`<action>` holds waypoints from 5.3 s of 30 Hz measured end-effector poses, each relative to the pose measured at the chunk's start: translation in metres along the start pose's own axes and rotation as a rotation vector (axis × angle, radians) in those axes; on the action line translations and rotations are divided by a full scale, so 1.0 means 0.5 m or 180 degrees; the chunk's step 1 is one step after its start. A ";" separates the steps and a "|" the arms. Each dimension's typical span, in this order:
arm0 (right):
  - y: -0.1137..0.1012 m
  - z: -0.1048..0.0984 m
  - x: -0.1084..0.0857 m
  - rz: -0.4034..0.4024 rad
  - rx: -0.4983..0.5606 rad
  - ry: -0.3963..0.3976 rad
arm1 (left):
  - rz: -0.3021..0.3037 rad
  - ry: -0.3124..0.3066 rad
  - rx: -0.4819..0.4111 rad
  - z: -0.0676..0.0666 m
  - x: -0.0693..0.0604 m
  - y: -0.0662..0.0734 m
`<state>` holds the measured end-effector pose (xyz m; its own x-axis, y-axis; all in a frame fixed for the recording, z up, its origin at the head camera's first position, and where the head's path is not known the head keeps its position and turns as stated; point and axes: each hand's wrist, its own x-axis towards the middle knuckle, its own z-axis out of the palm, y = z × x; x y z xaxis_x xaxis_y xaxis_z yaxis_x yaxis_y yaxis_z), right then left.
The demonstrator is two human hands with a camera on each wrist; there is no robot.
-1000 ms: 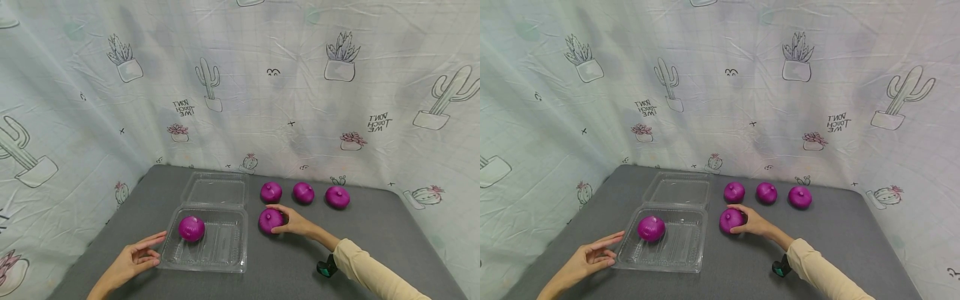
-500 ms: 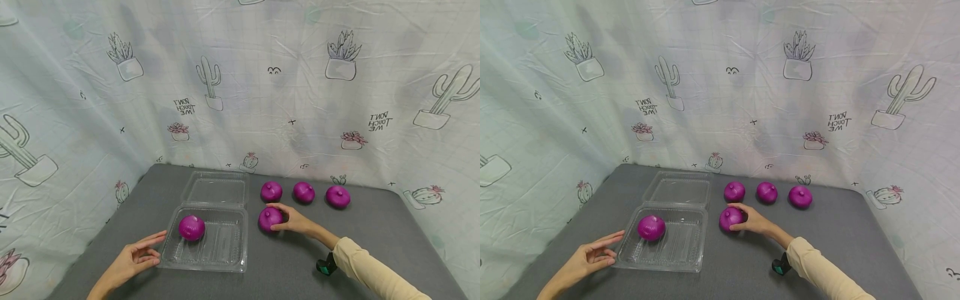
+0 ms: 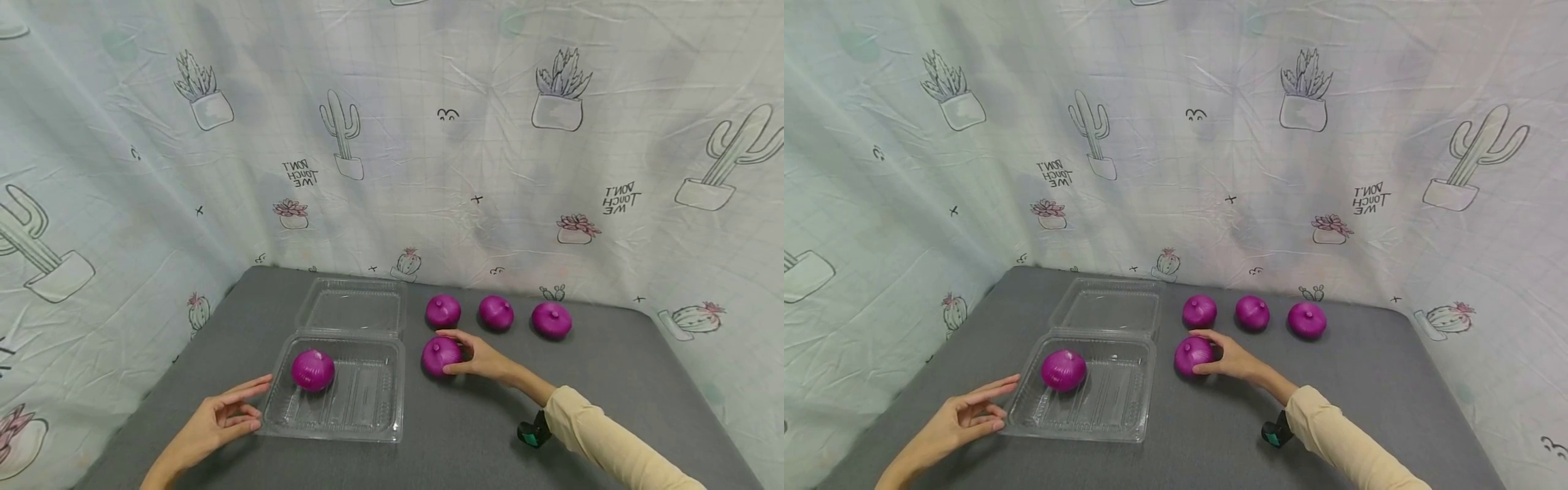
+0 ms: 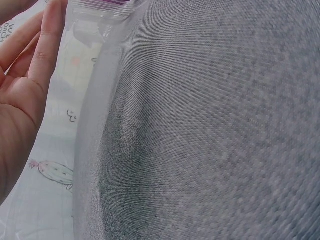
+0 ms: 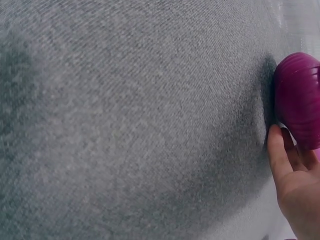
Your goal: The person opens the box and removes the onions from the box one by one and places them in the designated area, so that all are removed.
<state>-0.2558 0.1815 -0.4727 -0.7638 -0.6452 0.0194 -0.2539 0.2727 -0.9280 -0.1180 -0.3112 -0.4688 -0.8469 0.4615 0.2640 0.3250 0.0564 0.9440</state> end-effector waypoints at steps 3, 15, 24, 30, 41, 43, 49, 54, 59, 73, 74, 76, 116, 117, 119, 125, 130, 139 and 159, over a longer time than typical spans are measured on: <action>0.003 -0.005 -0.003 -0.0007 -0.0033 0.0007 | -0.0009 -0.0002 0.0005 0.000 0.001 0.000; 0.005 -0.032 -0.031 -0.0163 0.0241 0.0019 | -0.0067 0.0003 0.0032 -0.001 0.001 0.001; -0.013 -0.079 -0.062 -0.0135 0.0367 0.0180 | -0.0060 -0.0009 0.0009 -0.001 0.000 0.003; -0.042 -0.095 -0.063 -0.0358 0.0317 0.0497 | 0.0043 -0.0032 -0.0004 -0.002 0.000 0.003; -0.120 -0.032 0.003 -0.0740 0.0849 -0.0523 | -0.0099 0.0013 0.0072 -0.003 0.001 0.005; -0.137 -0.018 0.025 -0.0710 0.0907 -0.0777 | -0.0108 0.0011 0.0067 -0.003 0.000 0.006; -0.183 0.021 0.105 -0.0553 0.1065 -0.1517 | -0.0159 -0.0017 -0.0013 -0.004 0.001 0.006; -0.213 0.060 0.179 -0.0390 0.0976 -0.2208 | -0.0182 -0.0049 -0.0076 -0.005 0.001 0.005; -0.246 0.113 0.251 -0.0301 0.0632 -0.2807 | -0.0236 -0.0043 -0.0094 -0.005 0.000 0.005; -0.259 0.244 0.377 0.0040 0.0695 -0.3075 | -0.0035 -0.0106 -0.0187 0.004 -0.002 0.002; -0.258 0.249 0.380 0.0059 0.0703 -0.3081 | -0.0041 -0.0104 -0.0171 0.004 -0.002 0.003; -0.256 0.259 0.387 0.0103 0.0687 -0.3082 | -0.0062 -0.0095 -0.0157 0.003 -0.002 0.004; -0.231 0.249 0.322 0.0927 -0.0306 -0.2453 | -0.0039 -0.0055 -0.0031 -0.003 0.004 0.010; -0.231 0.245 0.319 0.0939 -0.0242 -0.2420 | -0.0020 -0.0058 -0.0029 -0.002 0.004 0.010; -0.234 0.238 0.310 0.0914 -0.0138 -0.2351 | -0.0016 -0.0056 -0.0023 0.000 0.004 0.010; -0.253 0.207 0.263 0.0136 -0.0397 -0.1932 | -0.0135 -0.0025 0.0010 0.004 0.002 0.010; -0.263 0.180 0.209 -0.0435 -0.0391 -0.1389 | -0.0107 -0.0034 -0.0001 0.002 -0.001 0.009; -0.246 0.162 0.134 -0.0171 0.0401 -0.0905 | -0.0150 -0.0017 0.0003 0.003 0.002 0.012; -0.200 0.182 0.099 0.0256 0.1491 -0.0790 | -0.0032 -0.0018 0.0024 0.002 0.005 0.006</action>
<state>-0.2146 0.0574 -0.4129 -0.5923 -0.8002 -0.0945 0.1351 0.0170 -0.9907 -0.1186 -0.3089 -0.4657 -0.8478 0.4660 0.2533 0.3196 0.0677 0.9451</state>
